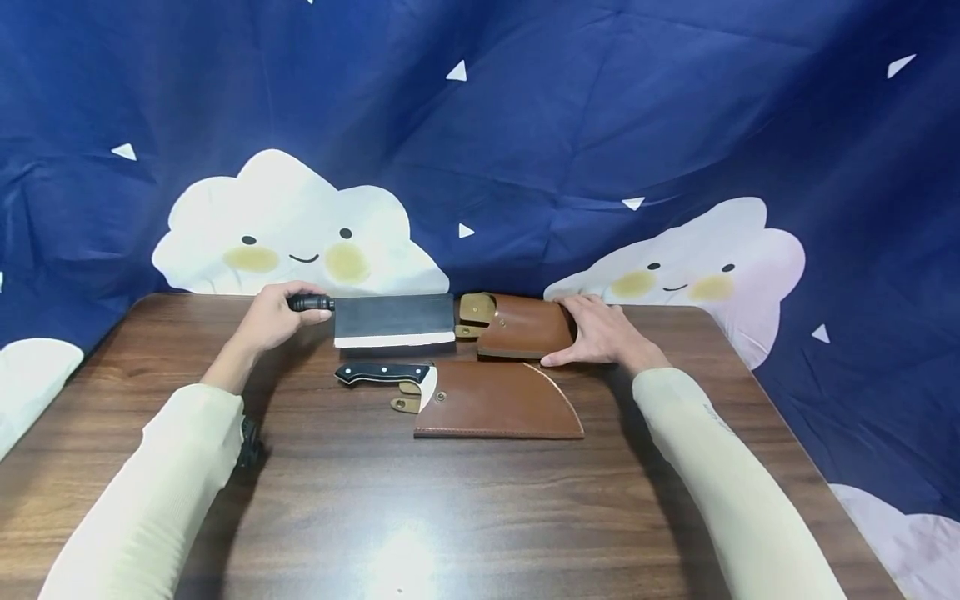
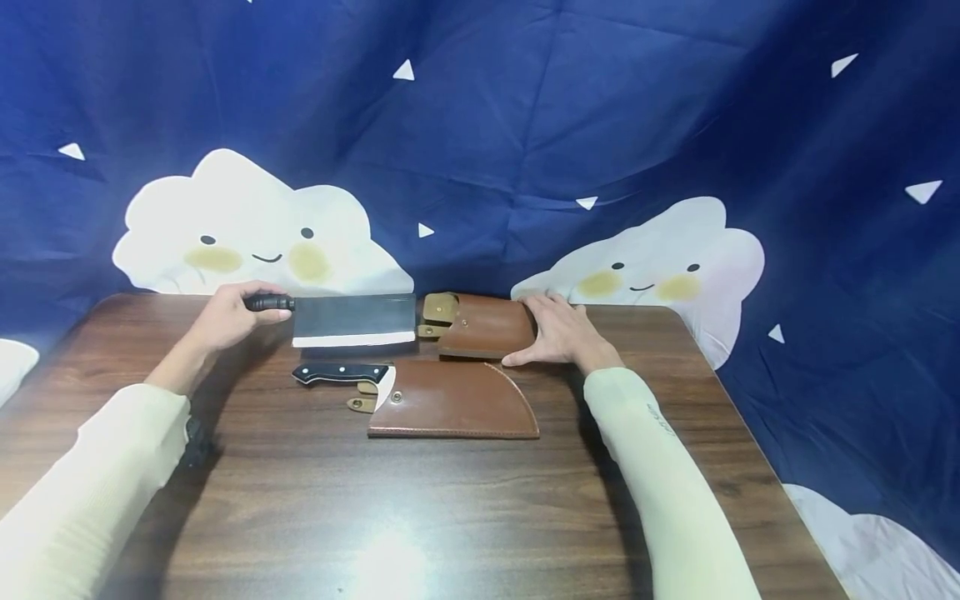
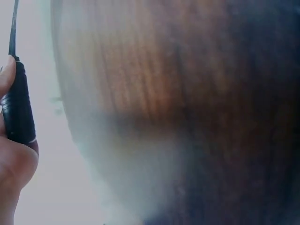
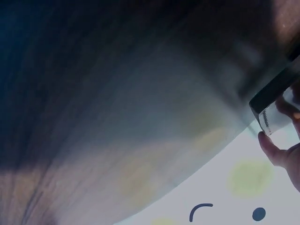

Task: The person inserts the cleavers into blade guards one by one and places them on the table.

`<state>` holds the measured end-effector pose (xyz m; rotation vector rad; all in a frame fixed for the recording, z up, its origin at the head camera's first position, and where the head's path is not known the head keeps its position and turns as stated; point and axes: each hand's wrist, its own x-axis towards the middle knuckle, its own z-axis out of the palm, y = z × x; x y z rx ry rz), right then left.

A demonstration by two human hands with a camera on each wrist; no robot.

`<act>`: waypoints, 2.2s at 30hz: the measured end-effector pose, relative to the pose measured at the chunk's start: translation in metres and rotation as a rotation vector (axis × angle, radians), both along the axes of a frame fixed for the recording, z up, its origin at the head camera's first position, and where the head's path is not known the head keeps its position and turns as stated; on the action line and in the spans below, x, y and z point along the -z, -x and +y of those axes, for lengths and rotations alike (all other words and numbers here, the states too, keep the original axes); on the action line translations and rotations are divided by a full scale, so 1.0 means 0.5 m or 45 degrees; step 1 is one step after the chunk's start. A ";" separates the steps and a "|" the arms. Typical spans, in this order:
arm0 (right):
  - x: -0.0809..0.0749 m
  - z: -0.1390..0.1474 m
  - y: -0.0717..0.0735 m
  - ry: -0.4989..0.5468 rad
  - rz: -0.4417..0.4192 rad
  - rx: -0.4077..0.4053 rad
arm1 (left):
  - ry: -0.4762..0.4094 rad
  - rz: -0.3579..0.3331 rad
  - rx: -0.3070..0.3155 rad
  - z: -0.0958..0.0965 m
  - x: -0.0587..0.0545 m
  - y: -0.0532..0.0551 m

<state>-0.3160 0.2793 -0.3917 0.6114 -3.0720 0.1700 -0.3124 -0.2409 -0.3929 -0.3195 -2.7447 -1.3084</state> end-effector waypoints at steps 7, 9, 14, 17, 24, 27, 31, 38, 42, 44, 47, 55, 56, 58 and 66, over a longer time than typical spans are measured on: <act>-0.005 0.004 -0.013 0.000 0.046 -0.013 | -0.008 0.015 -0.008 0.007 -0.005 -0.002; -0.005 0.003 -0.016 -0.005 0.049 -0.013 | -0.008 0.031 -0.005 0.008 -0.004 -0.001; -0.011 0.004 -0.024 0.001 0.033 -0.029 | -0.008 0.071 0.010 0.017 -0.006 -0.001; -0.017 0.006 -0.029 0.007 0.036 -0.038 | -0.020 0.076 0.018 0.021 -0.010 -0.002; -0.027 0.006 -0.035 0.013 0.094 -0.084 | -0.039 0.103 0.026 0.030 -0.014 -0.005; -0.026 0.005 -0.036 0.055 0.150 -0.120 | -0.027 0.112 0.020 0.034 -0.015 -0.003; -0.022 0.005 -0.040 0.135 0.239 -0.170 | -0.030 0.120 0.026 0.041 -0.019 0.001; -0.028 -0.001 -0.045 0.227 0.364 -0.240 | -0.074 0.110 0.044 0.043 -0.025 -0.002; -0.034 -0.005 -0.048 0.226 0.359 -0.253 | -0.092 0.078 0.083 0.041 -0.028 -0.006; -0.034 -0.006 -0.053 0.223 0.345 -0.253 | -0.092 0.060 0.094 0.040 -0.028 -0.008; -0.034 -0.007 -0.059 0.229 0.336 -0.246 | -0.082 0.054 0.110 0.040 -0.029 -0.010; -0.043 -0.013 -0.063 0.239 0.324 -0.242 | -0.108 0.027 0.117 0.042 -0.034 -0.013; -0.044 -0.014 -0.063 0.237 0.320 -0.241 | -0.110 0.025 0.118 0.043 -0.035 -0.013; -0.045 -0.016 -0.063 0.230 0.317 -0.244 | -0.111 0.025 0.115 0.044 -0.035 -0.015; -0.050 -0.023 -0.063 0.263 0.304 -0.248 | -0.171 0.014 0.026 0.051 -0.039 -0.019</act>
